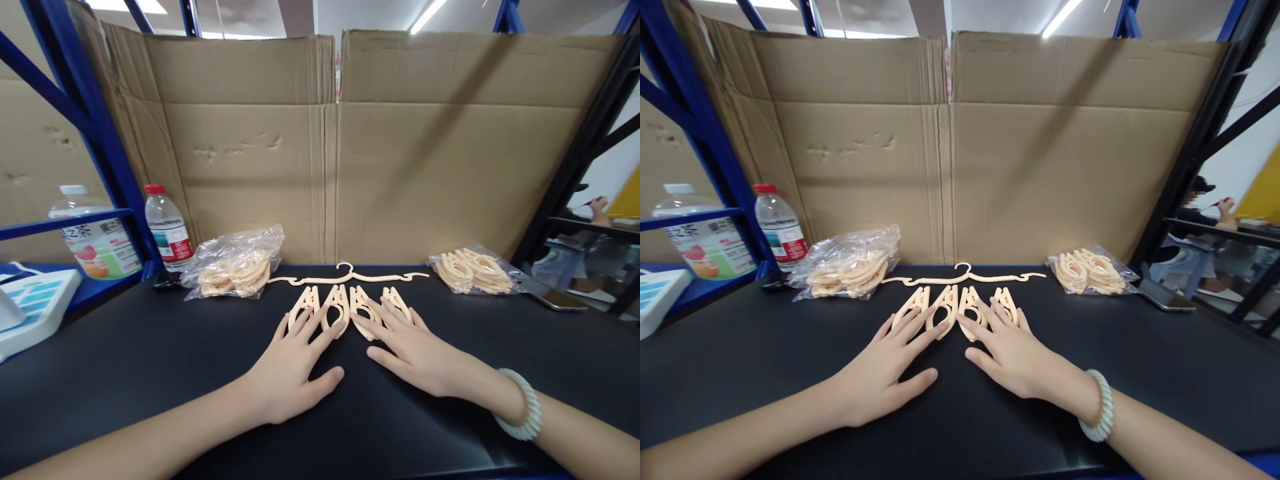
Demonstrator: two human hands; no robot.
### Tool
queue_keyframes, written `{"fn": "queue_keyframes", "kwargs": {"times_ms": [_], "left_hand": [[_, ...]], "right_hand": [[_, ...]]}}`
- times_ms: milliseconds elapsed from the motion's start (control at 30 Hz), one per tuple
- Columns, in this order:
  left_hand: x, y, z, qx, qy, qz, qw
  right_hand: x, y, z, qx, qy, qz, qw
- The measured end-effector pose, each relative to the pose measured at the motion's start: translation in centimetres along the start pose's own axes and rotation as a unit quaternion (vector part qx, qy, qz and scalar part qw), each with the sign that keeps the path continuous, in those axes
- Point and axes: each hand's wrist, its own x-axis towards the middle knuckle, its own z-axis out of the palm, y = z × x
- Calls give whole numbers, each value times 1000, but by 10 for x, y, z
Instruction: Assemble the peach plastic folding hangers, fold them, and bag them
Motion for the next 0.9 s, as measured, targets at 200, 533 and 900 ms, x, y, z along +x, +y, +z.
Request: {"fn": "queue_keyframes", "kwargs": {"times_ms": [200, 533, 900], "left_hand": [[0, 0, 1, 1, 0, 1, 1000], [0, -3, 4, -9, 25, 20, 999], [0, -1, 2, -1, 17, 8, 1000]], "right_hand": [[4, 2, 5, 0, 24, 12, 1000], [7, 10, 4, 38, 27, -23, 999], [10, 18, 0, 38, 26, -57, 997]]}}
